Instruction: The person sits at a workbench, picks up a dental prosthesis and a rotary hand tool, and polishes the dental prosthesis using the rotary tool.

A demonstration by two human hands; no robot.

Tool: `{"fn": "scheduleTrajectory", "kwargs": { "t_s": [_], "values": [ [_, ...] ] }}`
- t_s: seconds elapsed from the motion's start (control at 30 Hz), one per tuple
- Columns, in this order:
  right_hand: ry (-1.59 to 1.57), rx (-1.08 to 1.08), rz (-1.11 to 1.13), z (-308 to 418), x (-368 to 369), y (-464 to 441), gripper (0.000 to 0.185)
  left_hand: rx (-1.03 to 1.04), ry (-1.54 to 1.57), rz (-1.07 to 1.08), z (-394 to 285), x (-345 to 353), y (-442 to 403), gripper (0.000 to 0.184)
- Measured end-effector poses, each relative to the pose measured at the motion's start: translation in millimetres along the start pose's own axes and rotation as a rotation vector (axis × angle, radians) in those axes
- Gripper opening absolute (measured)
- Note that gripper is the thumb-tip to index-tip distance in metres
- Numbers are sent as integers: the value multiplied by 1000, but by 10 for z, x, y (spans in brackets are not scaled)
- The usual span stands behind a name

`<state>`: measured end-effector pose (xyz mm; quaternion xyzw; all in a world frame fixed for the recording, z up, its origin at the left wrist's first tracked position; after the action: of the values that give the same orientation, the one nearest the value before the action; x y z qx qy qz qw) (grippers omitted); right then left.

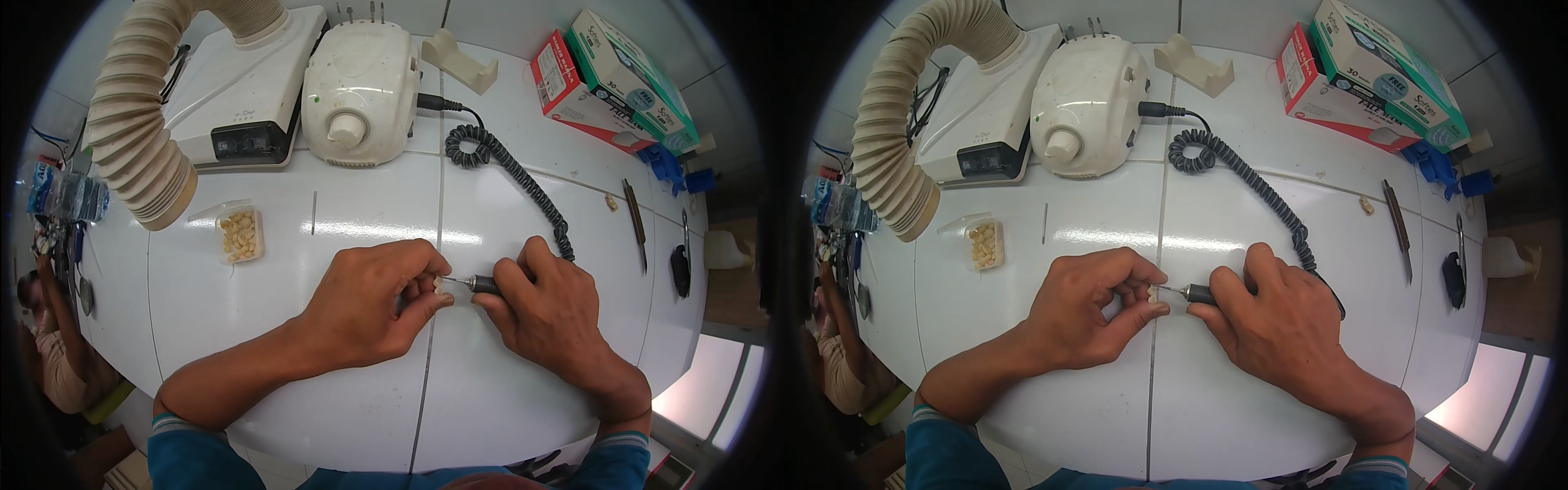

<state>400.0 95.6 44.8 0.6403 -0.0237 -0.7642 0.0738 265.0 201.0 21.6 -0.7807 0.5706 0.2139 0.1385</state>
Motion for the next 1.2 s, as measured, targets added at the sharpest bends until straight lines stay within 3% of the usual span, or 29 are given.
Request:
{"fn": "scheduleTrajectory", "kwargs": {
  "t_s": [1.2],
  "values": [
    [6,-3,-9,4,0,1,36,1,-8,-6,2,-6,0,26]
  ]
}}
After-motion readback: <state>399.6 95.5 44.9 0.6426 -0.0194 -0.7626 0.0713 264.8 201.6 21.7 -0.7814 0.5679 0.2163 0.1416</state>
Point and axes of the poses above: each hand's wrist, its own y-axis away from the middle knuckle, its own x-axis out of the palm, z = x × y, the point moved 9 cm from there along -y, towards the middle knuckle, and after that the axes turned 12 degrees about z, right-handed, at the moved point
